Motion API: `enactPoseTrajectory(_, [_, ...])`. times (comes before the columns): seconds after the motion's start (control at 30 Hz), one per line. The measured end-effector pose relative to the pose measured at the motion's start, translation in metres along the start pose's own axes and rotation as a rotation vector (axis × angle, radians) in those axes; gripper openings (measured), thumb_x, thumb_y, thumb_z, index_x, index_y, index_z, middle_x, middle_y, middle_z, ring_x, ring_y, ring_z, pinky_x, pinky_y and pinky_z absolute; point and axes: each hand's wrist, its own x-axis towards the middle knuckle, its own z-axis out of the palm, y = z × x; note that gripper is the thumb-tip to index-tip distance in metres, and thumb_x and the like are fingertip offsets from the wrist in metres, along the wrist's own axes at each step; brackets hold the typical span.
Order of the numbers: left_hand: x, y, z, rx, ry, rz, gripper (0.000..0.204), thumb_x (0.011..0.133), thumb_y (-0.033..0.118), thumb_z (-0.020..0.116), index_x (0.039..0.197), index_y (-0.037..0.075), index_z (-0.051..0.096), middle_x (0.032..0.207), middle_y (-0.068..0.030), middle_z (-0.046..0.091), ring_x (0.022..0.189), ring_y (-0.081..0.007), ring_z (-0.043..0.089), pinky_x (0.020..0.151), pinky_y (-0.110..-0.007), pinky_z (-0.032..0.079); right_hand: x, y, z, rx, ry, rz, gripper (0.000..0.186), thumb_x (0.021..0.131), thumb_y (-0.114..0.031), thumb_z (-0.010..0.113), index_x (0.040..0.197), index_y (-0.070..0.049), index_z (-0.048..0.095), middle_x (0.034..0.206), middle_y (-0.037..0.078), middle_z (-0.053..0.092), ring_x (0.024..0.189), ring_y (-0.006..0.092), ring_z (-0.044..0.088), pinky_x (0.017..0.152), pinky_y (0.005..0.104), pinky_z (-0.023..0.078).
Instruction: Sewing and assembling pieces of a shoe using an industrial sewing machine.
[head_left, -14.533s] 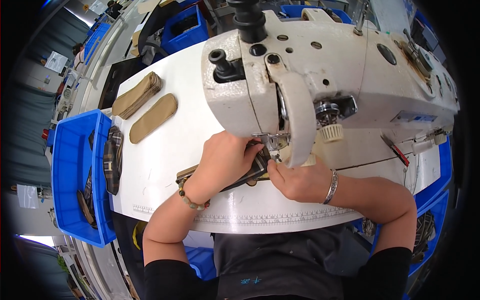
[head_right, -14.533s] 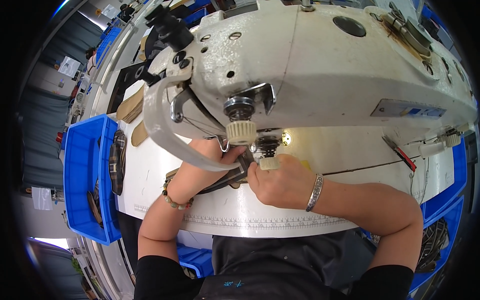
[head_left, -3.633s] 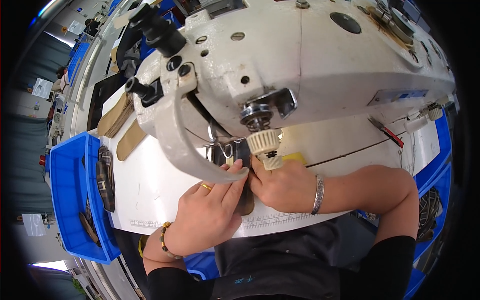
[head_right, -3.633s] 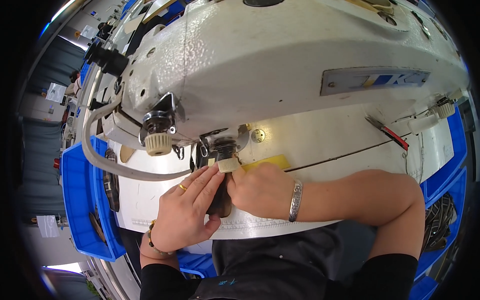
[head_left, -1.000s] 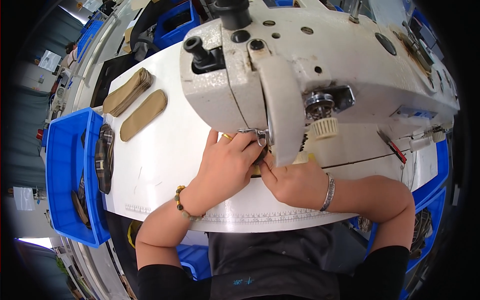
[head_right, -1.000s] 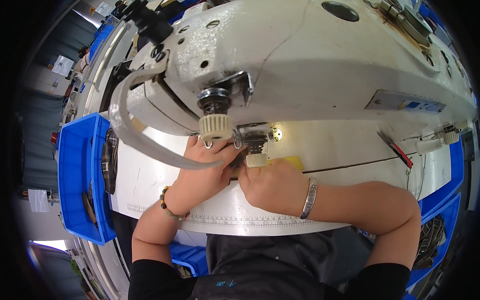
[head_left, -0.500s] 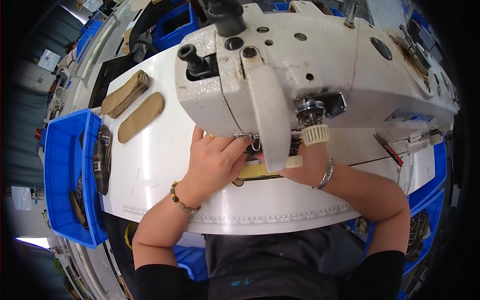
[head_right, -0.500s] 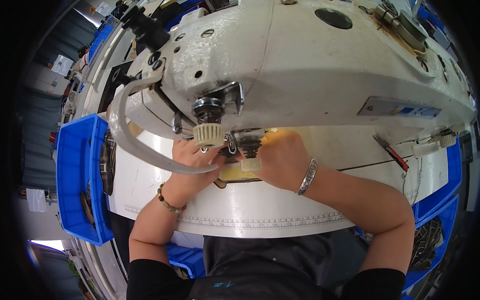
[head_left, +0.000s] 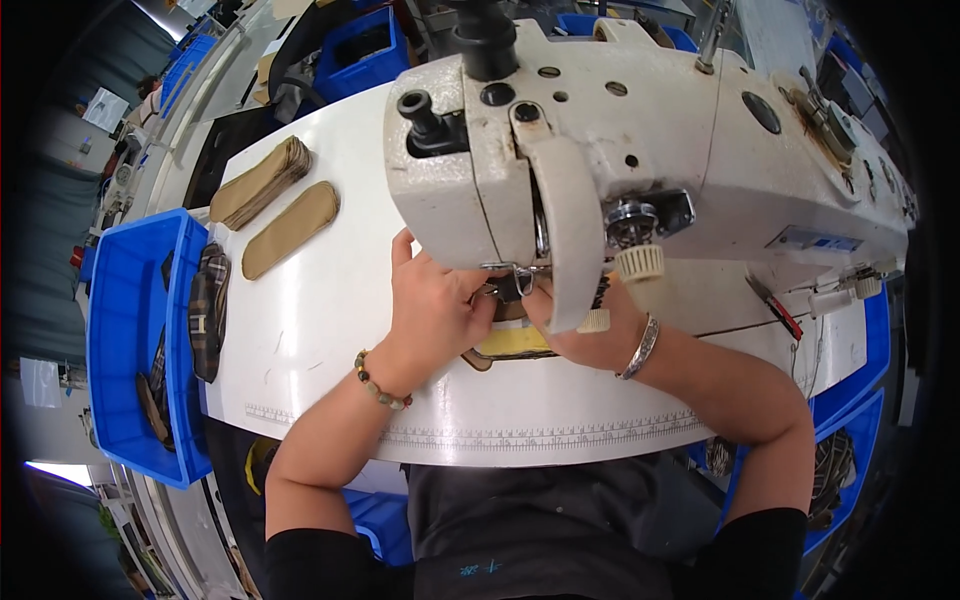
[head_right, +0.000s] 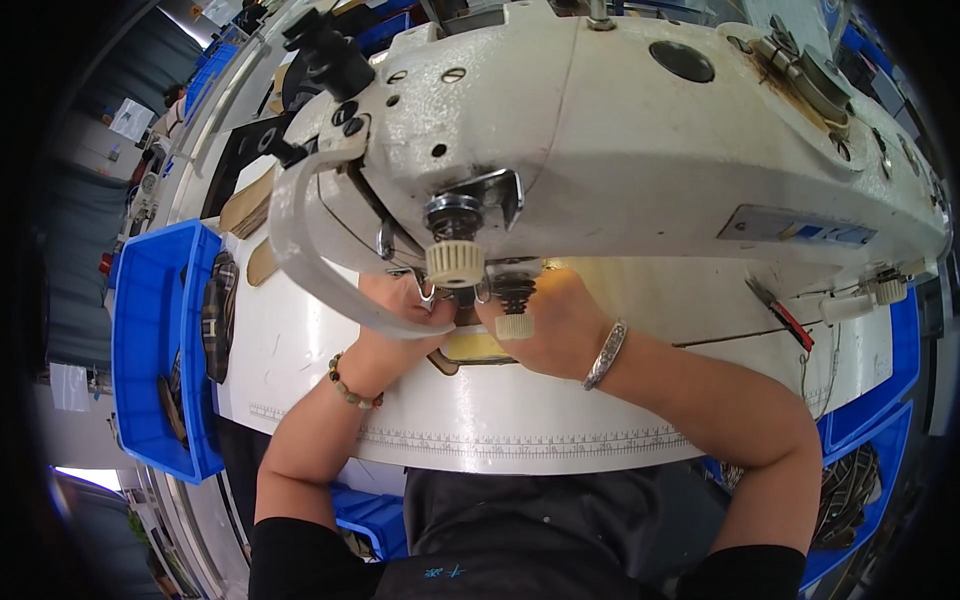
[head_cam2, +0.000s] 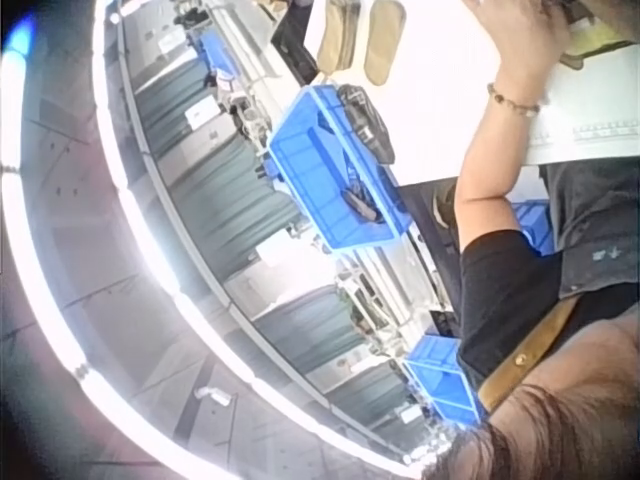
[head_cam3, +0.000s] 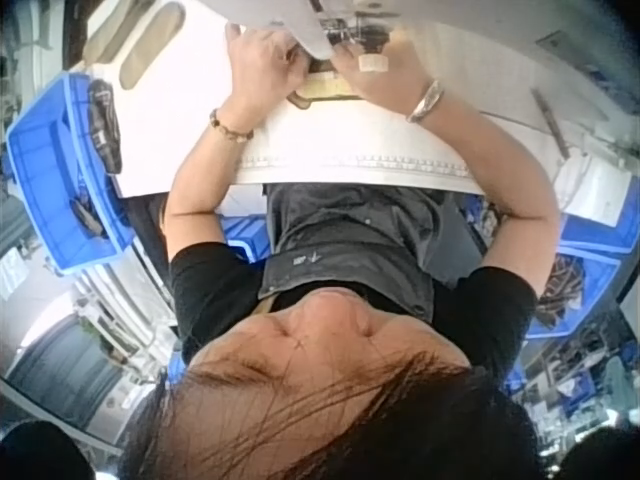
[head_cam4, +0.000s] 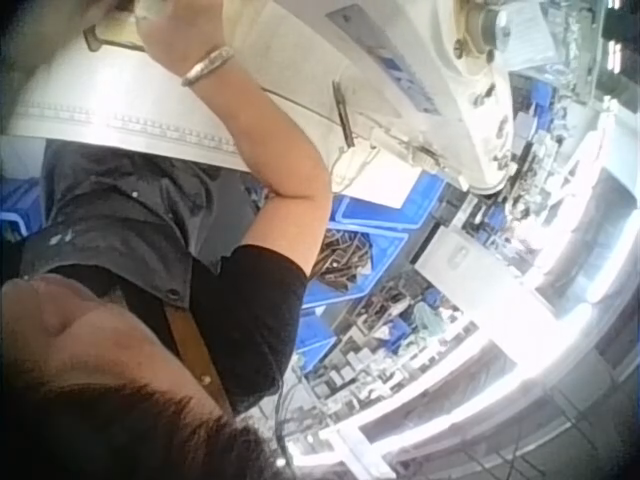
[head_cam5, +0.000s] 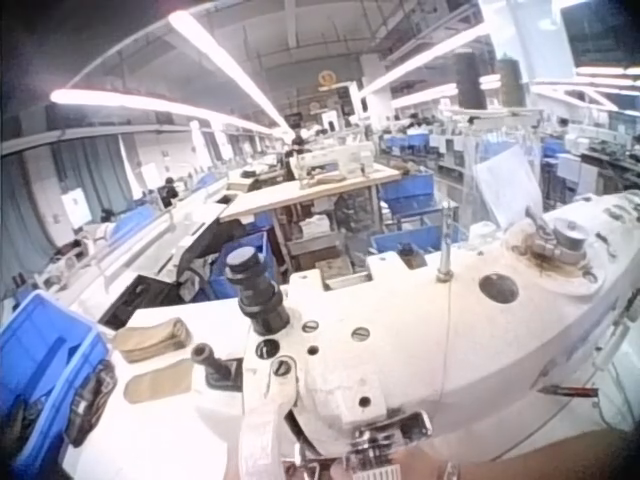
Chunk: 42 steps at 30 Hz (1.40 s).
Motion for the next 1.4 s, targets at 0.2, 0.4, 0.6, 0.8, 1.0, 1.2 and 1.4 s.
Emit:
enactPoseTrajectory(0.2, [0.001,-0.012,-0.004,-0.039,0.057,0.18,0.033,0.059,0.005,0.077,0.089,0.018,0.074,0.096,0.0039,0.07,0.084,-0.0173,0.063,0.09,-0.042,0.038,-0.002,0.006,-0.001,-0.009,-0.034,0.13,0.011,0.081,-0.019,0.069,0.072,-0.012,0.07,0.065,0.007,0.068,0.057,0.0271,0.066,0.056,0.0391,0.053])
enactPoseTrajectory(0.4, [0.002,-0.006,-0.006,0.009,0.09,0.204,0.027,0.062,0.007,0.078,0.086,0.016,0.073,0.095,0.0035,0.07,0.082,-0.0154,0.064,0.09,-0.039,0.04,0.004,0.001,-0.012,0.004,0.009,0.013,0.007,0.08,-0.016,0.068,0.075,-0.011,0.068,0.068,0.004,0.068,0.06,0.0252,0.067,0.055,0.0384,0.053])
enactPoseTrajectory(0.6, [-0.001,0.004,0.002,-0.072,0.13,0.091,0.02,0.061,0.003,0.071,0.078,0.014,0.07,0.074,0.003,0.067,0.066,-0.0169,0.061,0.091,-0.041,0.041,-0.001,-0.004,-0.01,0.109,-0.016,0.043,0.005,0.079,-0.011,0.065,0.084,-0.011,0.067,0.07,0.005,0.067,0.06,0.0235,0.066,0.052,0.0367,0.05])
enactPoseTrajectory(0.8, [-0.004,0.0,0.012,-0.152,0.067,-0.013,0.022,0.06,0.002,0.07,0.079,0.013,0.071,0.073,0.002,0.067,0.069,-0.0186,0.062,0.089,-0.041,0.041,-0.001,-0.005,-0.017,-0.057,-0.143,-0.057,0.003,0.083,-0.01,0.063,0.085,-0.01,0.066,0.069,0.004,0.066,0.058,0.0229,0.065,0.05,0.0359,0.049])
enactPoseTrajectory(1.0, [0.007,0.001,-0.014,-0.094,-0.082,0.014,0.025,0.062,0.011,0.077,0.087,0.013,0.074,0.081,-0.0007,0.07,0.081,-0.0218,0.064,0.09,-0.041,0.041,0.0,-0.001,-0.016,-0.033,-0.027,-0.004,0.002,0.08,-0.013,0.066,0.078,-0.012,0.067,0.066,0.004,0.066,0.056,0.0226,0.064,0.05,0.0355,0.049])
enactPoseTrajectory(1.2, [0.011,0.011,-0.035,-0.172,-0.182,-0.019,0.017,0.076,0.023,0.077,0.088,0.012,0.075,0.087,-0.0038,0.072,0.081,-0.0233,0.064,0.095,-0.042,0.039,-0.003,0.008,-0.003,0.127,0.017,0.023,0.012,0.084,-0.016,0.066,0.072,-0.013,0.067,0.067,0.004,0.067,0.058,0.023,0.066,0.051,0.0358,0.05])
enactPoseTrajectory(1.4, [0.008,0.012,-0.036,-0.259,-0.256,-0.189,0.018,0.085,0.024,0.073,0.095,0.01,0.076,0.085,-0.0059,0.071,0.08,-0.0231,0.064,0.098,-0.042,0.037,-0.001,0.006,-0.004,0.145,0.026,0.009,0.011,0.083,-0.014,0.068,0.072,-0.011,0.067,0.07,0.007,0.07,0.06,0.0248,0.067,0.055,0.0367,0.052])
